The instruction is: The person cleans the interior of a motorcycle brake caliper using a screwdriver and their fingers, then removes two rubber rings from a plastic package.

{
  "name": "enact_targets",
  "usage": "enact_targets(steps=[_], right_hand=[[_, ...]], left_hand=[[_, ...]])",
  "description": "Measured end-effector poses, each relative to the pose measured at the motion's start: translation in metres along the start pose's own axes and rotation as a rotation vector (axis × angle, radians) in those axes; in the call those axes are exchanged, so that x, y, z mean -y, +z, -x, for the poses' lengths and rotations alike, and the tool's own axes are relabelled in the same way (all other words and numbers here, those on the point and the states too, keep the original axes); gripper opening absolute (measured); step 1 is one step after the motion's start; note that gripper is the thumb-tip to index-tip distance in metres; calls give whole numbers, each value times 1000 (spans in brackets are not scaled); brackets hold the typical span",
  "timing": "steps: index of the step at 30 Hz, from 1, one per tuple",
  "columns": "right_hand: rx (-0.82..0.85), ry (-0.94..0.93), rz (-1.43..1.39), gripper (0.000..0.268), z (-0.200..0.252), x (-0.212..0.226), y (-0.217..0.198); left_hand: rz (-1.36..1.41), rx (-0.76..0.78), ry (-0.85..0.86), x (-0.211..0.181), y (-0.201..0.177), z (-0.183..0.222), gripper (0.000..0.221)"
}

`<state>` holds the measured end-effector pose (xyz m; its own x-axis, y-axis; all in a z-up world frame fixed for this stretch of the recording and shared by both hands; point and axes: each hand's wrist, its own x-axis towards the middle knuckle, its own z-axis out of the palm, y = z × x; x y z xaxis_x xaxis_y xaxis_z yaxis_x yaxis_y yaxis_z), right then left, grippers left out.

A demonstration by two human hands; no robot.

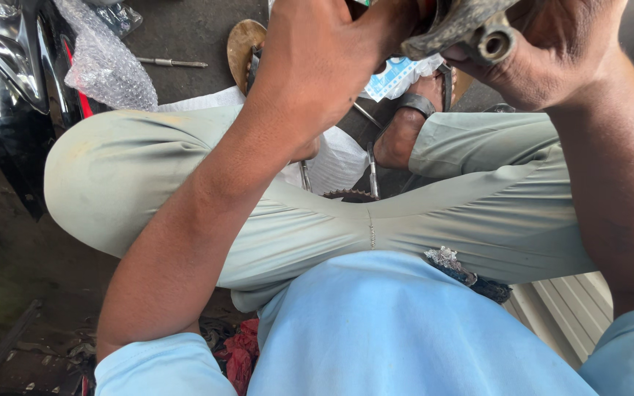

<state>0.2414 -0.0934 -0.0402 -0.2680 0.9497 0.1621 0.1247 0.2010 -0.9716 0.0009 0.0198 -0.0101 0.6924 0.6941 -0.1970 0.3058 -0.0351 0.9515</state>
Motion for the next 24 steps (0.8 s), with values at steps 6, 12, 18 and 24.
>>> enact_targets(steps=[6, 12, 18, 24], right_hand=[[-283, 133, -156, 39, 7, 14, 12], [-64, 92, 157, 54, -16, 45, -2], [-319, 81, 219, 41, -29, 56, -24], [-459, -52, 164, 22, -13, 72, -21]], left_hand=[[958, 214, -118, 2, -3, 7, 45], [1236, 212, -271, 15, -2, 14, 51], [387, -208, 284, 0, -16, -6, 55], [595, -156, 255, -11, -17, 0, 60]])
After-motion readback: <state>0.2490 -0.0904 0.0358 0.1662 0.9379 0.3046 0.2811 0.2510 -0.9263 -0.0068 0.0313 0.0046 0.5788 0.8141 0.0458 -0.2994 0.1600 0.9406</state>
